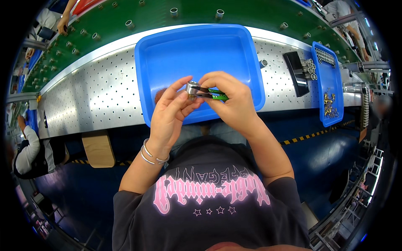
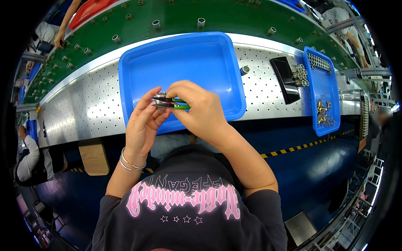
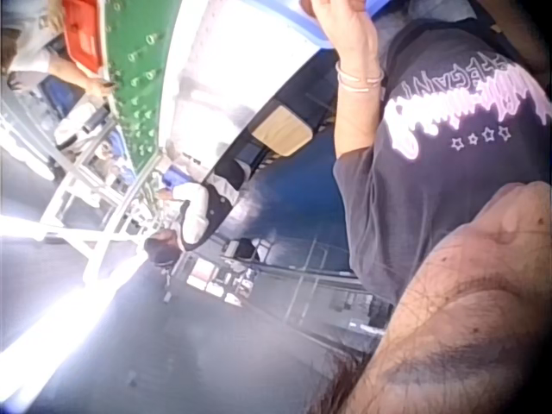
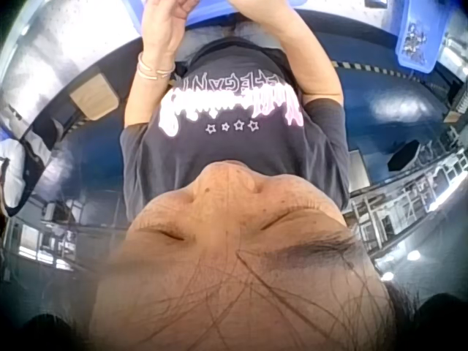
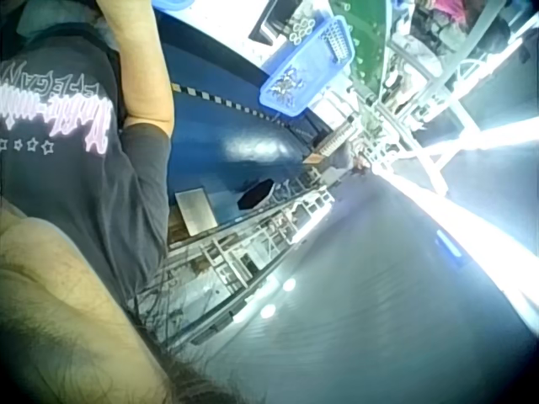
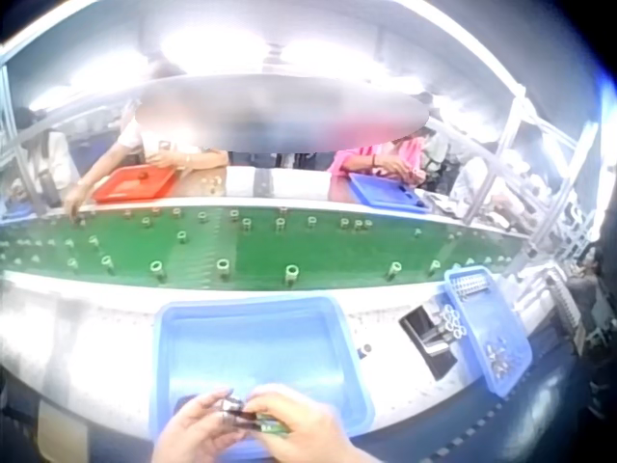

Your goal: The person uses a green-handled tool to scrape the interior of small cylindrical metal parts. They pick up each part from a blue tray, perform the cleaning action, and place the part onto a green conveyor belt. The process is repeated for multiple parts in a continuous assembly line setting.

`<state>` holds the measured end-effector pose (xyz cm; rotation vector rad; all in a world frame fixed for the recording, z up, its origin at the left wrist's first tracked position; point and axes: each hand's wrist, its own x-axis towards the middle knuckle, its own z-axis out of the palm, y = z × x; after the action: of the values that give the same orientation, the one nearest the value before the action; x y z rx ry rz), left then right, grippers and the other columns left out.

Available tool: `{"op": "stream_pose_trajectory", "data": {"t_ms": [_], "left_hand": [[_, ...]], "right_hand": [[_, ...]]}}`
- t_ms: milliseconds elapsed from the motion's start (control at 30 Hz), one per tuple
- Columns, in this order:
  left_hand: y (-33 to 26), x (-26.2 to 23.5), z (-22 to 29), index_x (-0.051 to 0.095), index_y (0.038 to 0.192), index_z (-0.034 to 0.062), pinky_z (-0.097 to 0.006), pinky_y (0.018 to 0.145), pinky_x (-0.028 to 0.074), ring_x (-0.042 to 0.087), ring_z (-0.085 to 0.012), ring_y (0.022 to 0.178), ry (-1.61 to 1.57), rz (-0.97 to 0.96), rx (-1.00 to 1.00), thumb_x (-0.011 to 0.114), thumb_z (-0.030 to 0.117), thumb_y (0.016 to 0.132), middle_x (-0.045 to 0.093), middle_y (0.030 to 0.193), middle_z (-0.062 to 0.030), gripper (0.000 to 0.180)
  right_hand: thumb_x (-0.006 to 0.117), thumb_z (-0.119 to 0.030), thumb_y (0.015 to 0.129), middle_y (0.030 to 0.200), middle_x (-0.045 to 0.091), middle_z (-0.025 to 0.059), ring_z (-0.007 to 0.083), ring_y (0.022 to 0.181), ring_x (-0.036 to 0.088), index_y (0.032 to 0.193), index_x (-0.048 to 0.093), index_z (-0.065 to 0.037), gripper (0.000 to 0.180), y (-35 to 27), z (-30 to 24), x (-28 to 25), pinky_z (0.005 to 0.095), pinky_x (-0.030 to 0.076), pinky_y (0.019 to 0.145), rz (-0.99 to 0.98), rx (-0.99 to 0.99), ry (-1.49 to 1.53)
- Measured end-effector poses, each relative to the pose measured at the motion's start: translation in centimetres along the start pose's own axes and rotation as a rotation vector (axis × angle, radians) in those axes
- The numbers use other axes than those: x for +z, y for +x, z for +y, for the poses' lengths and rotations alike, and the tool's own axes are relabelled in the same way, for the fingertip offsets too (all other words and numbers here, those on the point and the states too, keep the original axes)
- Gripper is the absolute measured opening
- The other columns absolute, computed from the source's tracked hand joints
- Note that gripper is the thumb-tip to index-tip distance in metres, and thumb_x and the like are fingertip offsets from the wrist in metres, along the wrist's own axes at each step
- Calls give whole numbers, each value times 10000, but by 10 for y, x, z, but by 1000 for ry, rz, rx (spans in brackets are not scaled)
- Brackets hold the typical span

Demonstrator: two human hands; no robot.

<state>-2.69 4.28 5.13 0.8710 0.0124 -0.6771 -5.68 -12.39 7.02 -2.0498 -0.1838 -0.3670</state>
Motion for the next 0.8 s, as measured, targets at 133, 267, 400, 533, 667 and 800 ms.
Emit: {"op": "stream_pose_trajectory", "data": {"t_ms": [133,267,400,533,667,800], "left_hand": [[1,-2,-5,425,1293,14,-268,843,488,610,-172,944,98,-18,21,541,32,879,595,1093,-114,430],[3,-3,-7,423,1303,7,-269,838,489,605,-164,944,150,-40,41,524,14,882,594,1093,-114,433],[2,-3,-10,430,1303,-8,-284,846,493,598,-155,943,286,-72,111,496,24,899,588,1092,-114,410],[1,0,-11,425,1302,-28,-297,861,491,594,-156,944,350,-101,160,479,39,913,583,1092,-117,399],[1,0,-11,419,1304,-34,-304,869,487,595,-177,971,352,-126,154,475,35,912,582,1098,-129,403],[0,2,-8,419,1306,-34,-311,880,481,594,-195,990,331,-152,141,477,38,910,579,1106,-146,406]], "right_hand": [[629,-14,691,923,633,79,273,776,626,868,596,-45,183,-1,1,1,318,501,641,0,-20,-40],[626,-10,683,919,632,82,276,767,625,866,594,-45,189,-2,-2,-2,320,501,628,-1,-43,-81],[623,-6,675,894,631,89,277,754,625,857,593,-41,189,-5,0,-4,317,500,623,-4,-57,-82],[618,3,669,859,630,93,278,732,624,858,592,-38,195,-9,-3,-7,314,499,617,3,-32,-61],[608,22,667,852,631,93,273,724,624,875,587,-37,217,-11,-7,-11,307,496,617,7,21,-49],[602,43,663,867,631,96,264,741,626,888,580,-31,238,-9,-8,-16,297,494,636,50,59,-31]]}}
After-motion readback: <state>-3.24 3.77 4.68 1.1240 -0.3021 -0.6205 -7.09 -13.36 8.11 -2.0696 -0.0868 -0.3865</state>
